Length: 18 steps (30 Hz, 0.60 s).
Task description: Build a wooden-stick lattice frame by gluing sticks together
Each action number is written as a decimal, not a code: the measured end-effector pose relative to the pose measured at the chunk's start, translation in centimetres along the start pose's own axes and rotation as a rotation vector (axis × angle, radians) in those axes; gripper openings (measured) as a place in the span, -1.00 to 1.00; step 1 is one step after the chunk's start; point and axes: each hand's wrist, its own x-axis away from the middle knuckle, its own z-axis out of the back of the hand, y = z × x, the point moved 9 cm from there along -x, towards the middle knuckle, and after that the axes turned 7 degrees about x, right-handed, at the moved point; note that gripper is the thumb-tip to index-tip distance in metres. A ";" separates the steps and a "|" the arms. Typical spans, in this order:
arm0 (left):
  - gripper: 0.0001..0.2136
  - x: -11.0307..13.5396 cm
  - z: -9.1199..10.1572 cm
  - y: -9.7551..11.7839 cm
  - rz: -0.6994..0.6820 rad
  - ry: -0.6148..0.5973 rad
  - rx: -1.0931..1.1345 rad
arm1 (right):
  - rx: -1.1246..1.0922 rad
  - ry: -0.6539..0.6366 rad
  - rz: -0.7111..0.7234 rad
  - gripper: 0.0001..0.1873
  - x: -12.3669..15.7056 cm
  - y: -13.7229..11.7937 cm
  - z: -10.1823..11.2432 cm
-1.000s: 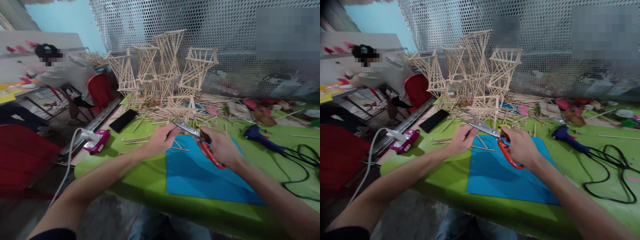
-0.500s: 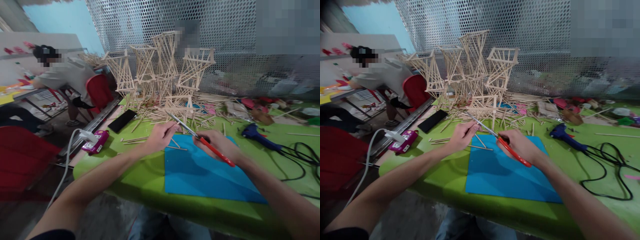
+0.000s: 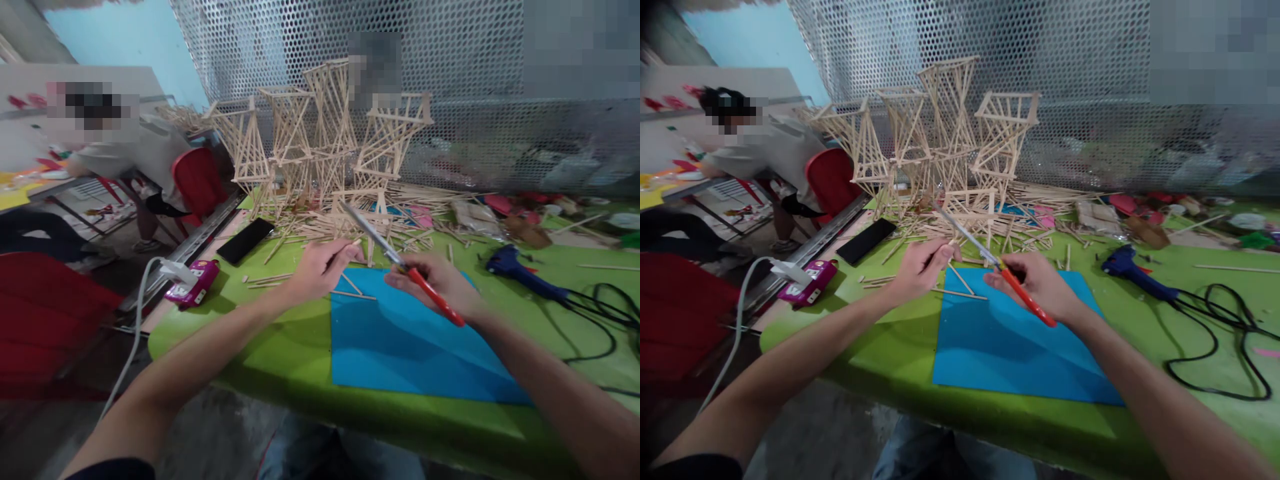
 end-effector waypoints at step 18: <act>-0.59 1.7 -1.1 -3.0 0.055 -0.035 -0.004 | 0.652 0.276 0.222 -0.53 0.0 -0.9 1.1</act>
